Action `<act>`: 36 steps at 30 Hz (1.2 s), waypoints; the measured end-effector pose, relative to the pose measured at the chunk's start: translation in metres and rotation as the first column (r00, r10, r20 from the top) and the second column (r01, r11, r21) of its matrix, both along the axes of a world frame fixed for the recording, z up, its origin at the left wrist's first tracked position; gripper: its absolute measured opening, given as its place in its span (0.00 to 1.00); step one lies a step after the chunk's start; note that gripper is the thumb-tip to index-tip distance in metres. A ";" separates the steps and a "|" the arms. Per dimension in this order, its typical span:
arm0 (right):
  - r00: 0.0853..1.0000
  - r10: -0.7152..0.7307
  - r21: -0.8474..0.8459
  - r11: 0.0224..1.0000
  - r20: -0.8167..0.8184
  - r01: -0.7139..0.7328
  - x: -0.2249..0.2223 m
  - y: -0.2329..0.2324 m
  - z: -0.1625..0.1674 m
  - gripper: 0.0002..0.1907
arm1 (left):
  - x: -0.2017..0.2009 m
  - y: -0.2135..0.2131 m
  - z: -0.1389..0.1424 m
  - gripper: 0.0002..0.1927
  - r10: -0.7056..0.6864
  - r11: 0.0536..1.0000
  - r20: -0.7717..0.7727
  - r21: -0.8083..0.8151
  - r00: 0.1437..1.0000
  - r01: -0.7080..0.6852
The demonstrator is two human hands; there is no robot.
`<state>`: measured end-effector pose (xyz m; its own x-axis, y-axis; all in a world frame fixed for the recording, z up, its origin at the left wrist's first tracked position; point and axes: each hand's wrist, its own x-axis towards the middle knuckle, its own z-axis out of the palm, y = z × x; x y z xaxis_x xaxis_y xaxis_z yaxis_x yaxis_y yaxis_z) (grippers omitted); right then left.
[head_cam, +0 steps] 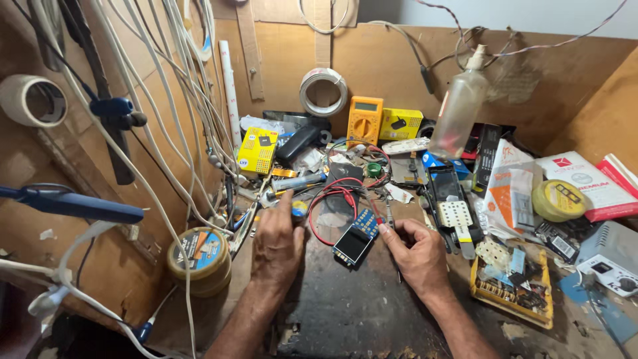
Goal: The person disassembles a small electronic device, removes the battery, and uses a multimeter to test the circuit board. They connect the multimeter probes to different points on the board and observe the readings.
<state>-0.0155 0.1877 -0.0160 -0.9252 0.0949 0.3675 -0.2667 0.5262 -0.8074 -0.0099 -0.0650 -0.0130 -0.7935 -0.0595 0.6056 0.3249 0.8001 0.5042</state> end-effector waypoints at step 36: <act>0.823 0.561 0.372 0.785 -0.087 -0.495 -0.007 -0.077 0.051 0.19 | 0.020 0.021 -0.004 0.32 -0.269 0.750 0.138 0.651 0.953 0.118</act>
<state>-0.0225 0.1110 0.0350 -0.7073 -0.5408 0.4553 -0.7036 0.4759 -0.5277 0.0097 -0.0443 -0.0170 -0.9323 -0.1966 0.3037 0.2631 0.2080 0.9421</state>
